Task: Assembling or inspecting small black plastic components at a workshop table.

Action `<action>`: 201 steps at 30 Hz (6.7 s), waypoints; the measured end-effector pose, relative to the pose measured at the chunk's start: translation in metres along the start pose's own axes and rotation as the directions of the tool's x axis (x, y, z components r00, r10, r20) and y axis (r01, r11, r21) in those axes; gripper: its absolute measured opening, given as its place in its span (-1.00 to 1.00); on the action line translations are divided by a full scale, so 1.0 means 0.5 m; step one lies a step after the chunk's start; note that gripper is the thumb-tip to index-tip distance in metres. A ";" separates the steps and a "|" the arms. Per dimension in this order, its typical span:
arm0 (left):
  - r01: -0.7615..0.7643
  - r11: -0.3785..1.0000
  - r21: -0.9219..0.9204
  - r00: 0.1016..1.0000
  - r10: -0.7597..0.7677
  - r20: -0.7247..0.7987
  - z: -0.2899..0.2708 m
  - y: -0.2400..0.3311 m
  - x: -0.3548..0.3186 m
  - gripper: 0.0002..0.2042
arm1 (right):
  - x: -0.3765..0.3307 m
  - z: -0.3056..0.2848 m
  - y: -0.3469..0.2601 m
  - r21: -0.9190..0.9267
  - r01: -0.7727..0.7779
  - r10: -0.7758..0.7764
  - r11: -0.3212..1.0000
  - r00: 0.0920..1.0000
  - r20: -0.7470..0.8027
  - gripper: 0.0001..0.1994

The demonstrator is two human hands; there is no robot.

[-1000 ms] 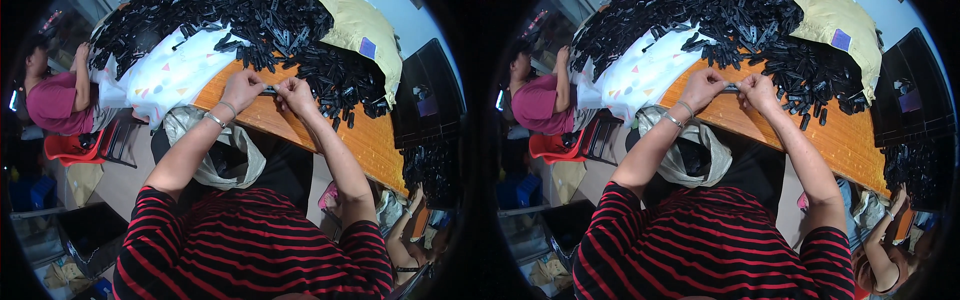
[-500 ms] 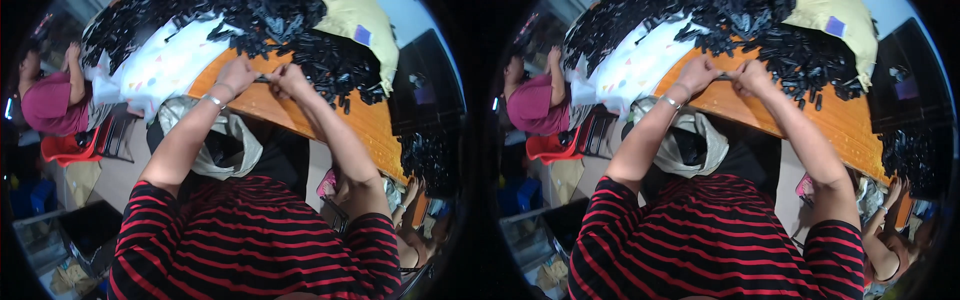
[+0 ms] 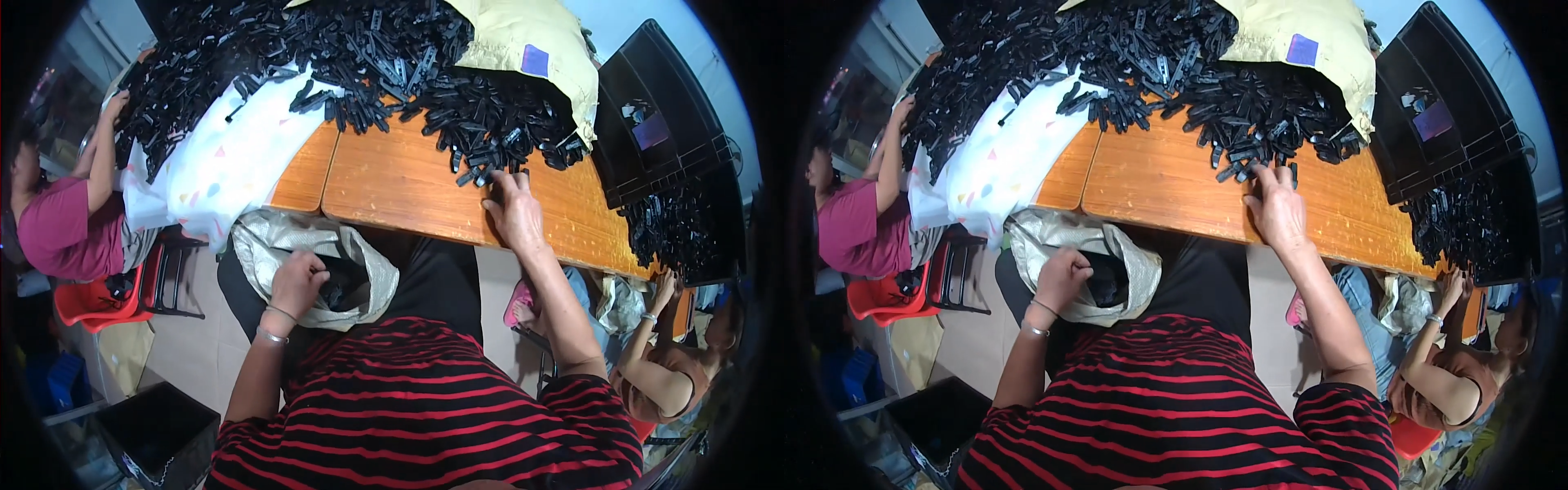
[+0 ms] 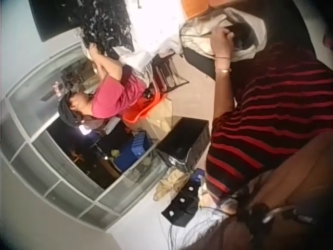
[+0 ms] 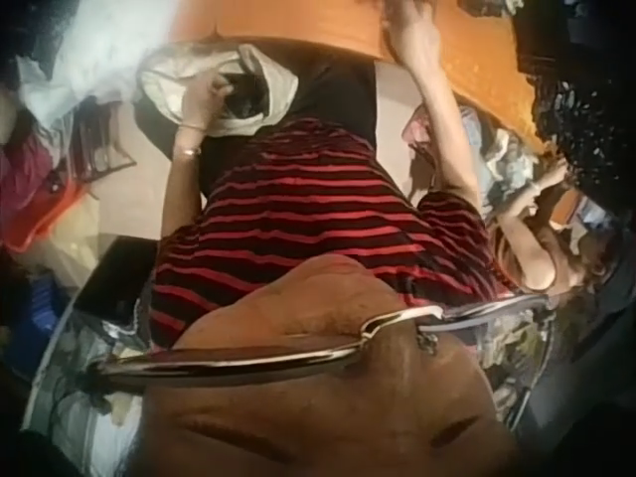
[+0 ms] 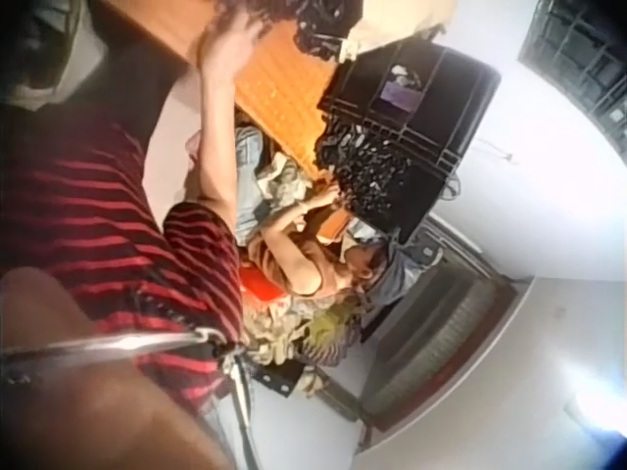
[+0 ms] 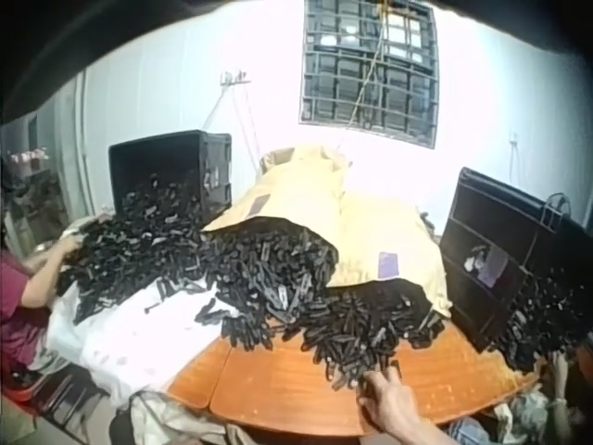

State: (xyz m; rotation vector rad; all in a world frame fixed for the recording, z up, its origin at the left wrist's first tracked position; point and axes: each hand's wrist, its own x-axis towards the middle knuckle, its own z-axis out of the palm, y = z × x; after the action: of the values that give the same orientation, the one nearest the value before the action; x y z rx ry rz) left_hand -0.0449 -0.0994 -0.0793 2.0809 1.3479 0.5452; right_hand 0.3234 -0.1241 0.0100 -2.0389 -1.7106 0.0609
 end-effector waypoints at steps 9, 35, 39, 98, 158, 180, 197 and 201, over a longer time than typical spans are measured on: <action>0.001 0.998 -0.059 0.996 0.005 0.090 -0.020 0.053 0.030 -0.88 | 0.122 0.105 -0.057 0.029 0.120 -0.118 0.992 0.991 -0.058 -0.75; -0.474 0.699 0.535 0.781 0.614 -0.111 -0.103 0.100 0.426 -0.87 | 0.165 0.186 -0.148 0.775 -0.168 -0.181 0.610 0.922 0.342 -0.89; -0.456 0.785 0.419 0.832 0.543 -0.112 -0.094 0.104 0.388 -0.86 | 0.148 0.215 -0.131 0.879 -0.384 -0.016 0.282 0.915 0.404 -0.91; -0.536 0.829 0.162 0.806 0.559 -0.196 -0.046 0.119 0.357 -0.90 | 0.123 0.150 -0.145 0.721 -0.419 -0.099 0.552 0.825 0.556 -0.87; 0.171 0.984 0.056 0.985 -0.173 0.025 -0.048 0.197 0.343 -0.85 | 0.205 0.142 -0.170 0.432 -0.377 0.047 0.819 0.795 0.605 -0.80; -0.379 0.898 0.223 0.918 0.395 -0.033 -0.039 0.029 0.059 -0.72 | 0.178 0.131 -0.118 0.014 0.379 -0.378 0.925 0.925 -0.046 -0.88; -0.539 0.683 0.493 0.740 0.663 -0.111 -0.078 0.098 0.426 -0.88 | 0.115 0.180 -0.164 0.445 0.373 -0.412 0.814 0.911 -0.012 -0.88; -0.556 0.683 0.473 0.733 0.672 -0.108 -0.081 0.105 0.396 -0.83 | 0.119 0.172 -0.165 0.335 0.420 -0.425 0.843 0.903 -0.063 -0.86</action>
State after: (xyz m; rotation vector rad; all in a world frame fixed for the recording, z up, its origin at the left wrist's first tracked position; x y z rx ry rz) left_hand 0.0446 0.0759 -0.0104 2.9400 0.8948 0.9252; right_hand 0.2324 -0.0315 -0.0193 -1.3830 -1.9634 0.2121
